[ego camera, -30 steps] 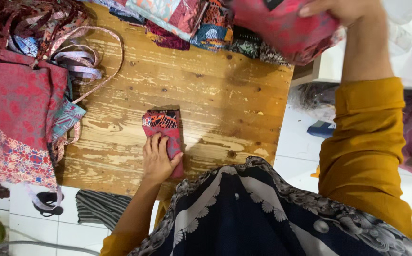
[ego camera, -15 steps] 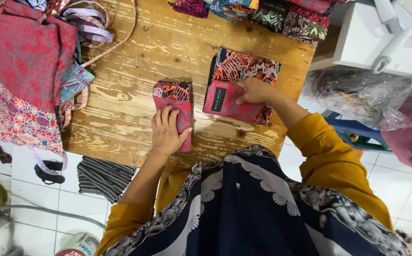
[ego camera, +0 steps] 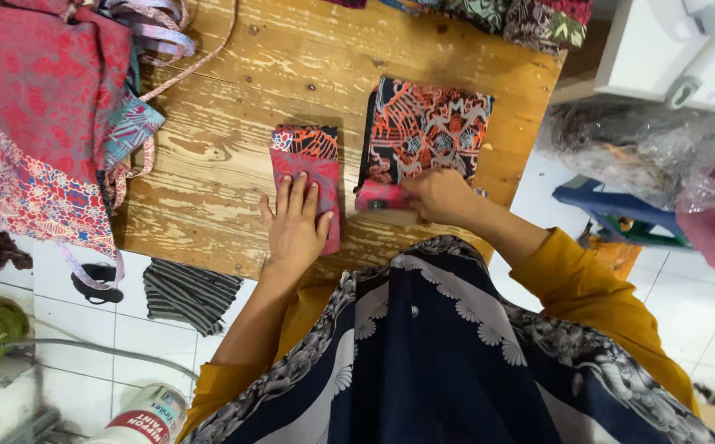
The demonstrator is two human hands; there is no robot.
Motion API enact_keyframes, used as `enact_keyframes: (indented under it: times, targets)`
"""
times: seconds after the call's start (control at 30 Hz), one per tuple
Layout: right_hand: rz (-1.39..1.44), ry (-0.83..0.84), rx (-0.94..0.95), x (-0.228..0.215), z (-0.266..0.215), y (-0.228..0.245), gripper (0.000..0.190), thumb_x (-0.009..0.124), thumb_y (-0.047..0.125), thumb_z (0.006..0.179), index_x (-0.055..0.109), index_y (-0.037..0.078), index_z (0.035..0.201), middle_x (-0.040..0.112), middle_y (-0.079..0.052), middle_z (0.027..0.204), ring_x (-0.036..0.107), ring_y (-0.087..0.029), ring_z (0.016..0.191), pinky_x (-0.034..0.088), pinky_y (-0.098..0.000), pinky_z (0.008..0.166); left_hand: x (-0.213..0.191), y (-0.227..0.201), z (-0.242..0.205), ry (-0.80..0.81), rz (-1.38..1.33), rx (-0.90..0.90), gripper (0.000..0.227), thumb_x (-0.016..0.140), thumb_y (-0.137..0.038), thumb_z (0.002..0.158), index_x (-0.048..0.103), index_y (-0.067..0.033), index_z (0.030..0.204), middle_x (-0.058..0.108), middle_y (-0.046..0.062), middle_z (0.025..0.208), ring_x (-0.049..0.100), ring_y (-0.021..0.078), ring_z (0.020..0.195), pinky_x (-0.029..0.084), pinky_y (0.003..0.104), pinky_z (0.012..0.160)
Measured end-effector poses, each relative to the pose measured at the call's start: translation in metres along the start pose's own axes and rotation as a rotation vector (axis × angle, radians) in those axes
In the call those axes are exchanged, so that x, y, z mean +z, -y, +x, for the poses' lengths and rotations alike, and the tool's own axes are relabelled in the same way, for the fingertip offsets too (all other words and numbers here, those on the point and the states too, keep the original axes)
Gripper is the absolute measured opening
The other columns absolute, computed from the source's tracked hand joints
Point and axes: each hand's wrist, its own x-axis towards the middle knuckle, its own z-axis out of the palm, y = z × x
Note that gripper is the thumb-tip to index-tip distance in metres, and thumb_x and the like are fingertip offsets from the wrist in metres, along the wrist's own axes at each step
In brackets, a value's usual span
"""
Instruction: The person folds several patterned tote bags on a wooden table. They smooth each bag, fold it into a compact rectangle, and place it on a growing stack. The person also places a folded bag into a clear plastic bag.
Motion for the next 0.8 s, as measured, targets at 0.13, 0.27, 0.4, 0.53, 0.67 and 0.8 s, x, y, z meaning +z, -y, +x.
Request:
enact_keyframes:
  times: [0.13,0.27,0.4,0.53,0.67,0.8]
  targets:
    - [0.119,0.146,0.103,0.024,0.010,-0.021,0.042,0.080,0.039,0.079,0.067,0.008,0.103,0.073,-0.021,0.093,0.070,-0.043,0.093,0.055,-0.0526,0.081,-0.012,-0.015,-0.001,-0.116,-0.082,0.075,0.059,0.071,-0.040,0.094,0.059,-0.0053,0.139,0.045,0.014,0.155,0.038,0.0393,0.147,0.026,0.068,0.115]
    - [0.225,0.113,0.053,0.033,0.014,-0.017,0.060,0.082,0.038,0.072,0.067,0.009,0.122,0.072,-0.023,0.107,0.068,-0.044,0.097,0.054,-0.0520,0.084,-0.001,-0.056,0.019,0.043,-0.495,0.252,0.069,0.070,-0.029,0.093,0.044,-0.0041,0.152,0.041,0.019,0.158,0.042,0.0420,0.140,0.034,0.062,0.110]
    - [0.259,-0.120,0.025,0.009,-0.012,-0.002,0.051,0.079,0.034,0.084,0.068,0.013,0.129,0.073,-0.019,0.120,0.066,-0.039,0.114,0.051,-0.0492,0.101,0.040,-0.085,0.059,0.161,-0.108,0.316,0.081,0.066,-0.006,0.082,0.044,-0.0129,0.159,0.050,0.015,0.146,0.046,0.0360,0.135,0.036,0.061,0.098]
    - [-0.095,-0.568,0.135,-0.017,-0.031,-0.031,0.067,0.080,0.026,0.076,0.065,0.007,0.138,0.065,-0.022,0.133,0.056,-0.043,0.120,0.046,-0.0561,0.096,0.064,-0.088,0.048,0.125,-0.035,0.342,0.054,0.067,-0.011,0.080,0.060,-0.0148,0.133,0.058,0.010,0.129,0.050,0.0327,0.127,0.034,0.063,0.104]
    - [-0.084,-0.093,0.457,-0.026,-0.013,-0.069,0.053,0.080,0.035,0.079,0.067,0.015,0.127,0.068,-0.014,0.123,0.060,-0.031,0.122,0.044,-0.0567,0.100,0.053,-0.077,0.032,-0.009,-0.125,0.458,0.031,0.066,-0.009,0.084,0.065,-0.0139,0.115,0.061,0.006,0.119,0.054,0.0272,0.124,0.036,0.056,0.105]
    - [0.095,-0.055,0.247,-0.030,-0.014,-0.079,0.054,0.079,0.039,0.081,0.069,0.014,0.127,0.072,-0.017,0.116,0.069,-0.038,0.103,0.056,-0.0496,0.088,0.040,-0.076,0.003,-0.054,-0.121,0.487,0.033,0.065,-0.007,0.081,0.066,-0.0143,0.114,0.063,0.005,0.117,0.054,0.0264,0.121,0.037,0.052,0.104]
